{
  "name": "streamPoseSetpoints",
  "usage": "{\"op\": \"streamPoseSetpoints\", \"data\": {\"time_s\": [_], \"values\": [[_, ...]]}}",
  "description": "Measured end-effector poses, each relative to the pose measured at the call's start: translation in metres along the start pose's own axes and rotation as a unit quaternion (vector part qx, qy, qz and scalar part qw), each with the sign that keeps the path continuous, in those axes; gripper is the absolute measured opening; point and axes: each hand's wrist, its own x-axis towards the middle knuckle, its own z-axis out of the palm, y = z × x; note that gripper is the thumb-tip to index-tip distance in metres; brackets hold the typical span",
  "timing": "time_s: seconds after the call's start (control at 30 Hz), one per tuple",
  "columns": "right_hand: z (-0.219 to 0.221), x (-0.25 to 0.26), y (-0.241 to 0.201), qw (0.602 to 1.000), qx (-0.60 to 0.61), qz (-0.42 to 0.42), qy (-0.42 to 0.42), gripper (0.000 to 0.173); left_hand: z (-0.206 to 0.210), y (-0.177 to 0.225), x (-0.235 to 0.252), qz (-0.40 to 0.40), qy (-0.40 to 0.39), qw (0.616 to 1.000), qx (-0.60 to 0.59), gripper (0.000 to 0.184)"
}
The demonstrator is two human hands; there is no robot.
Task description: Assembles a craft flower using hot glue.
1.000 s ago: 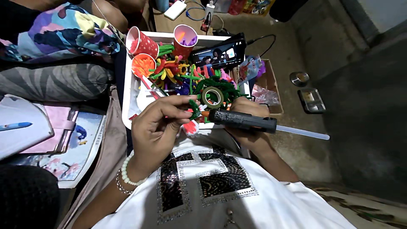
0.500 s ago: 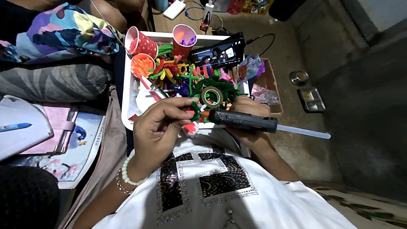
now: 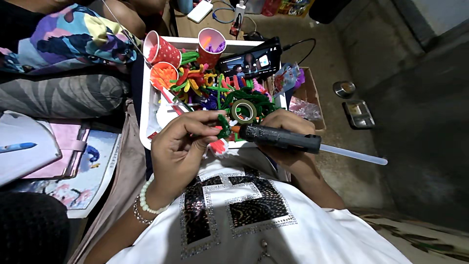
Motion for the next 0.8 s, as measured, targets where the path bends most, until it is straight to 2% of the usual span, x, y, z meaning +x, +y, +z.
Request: {"op": "streamPoseSetpoints", "data": {"time_s": [0.27,0.8], "values": [[0.002,0.001,0.002,1.0,0.015,-0.002,0.005,0.017,0.0,0.0,0.0,-0.002,0.003,1.0,0.008,0.006],[0.005,0.0,0.009,0.998,-0.046,-0.035,0.016,0.023,0.0,0.001,0.0,0.005,-0.005,1.0,0.003,0.006]]}}
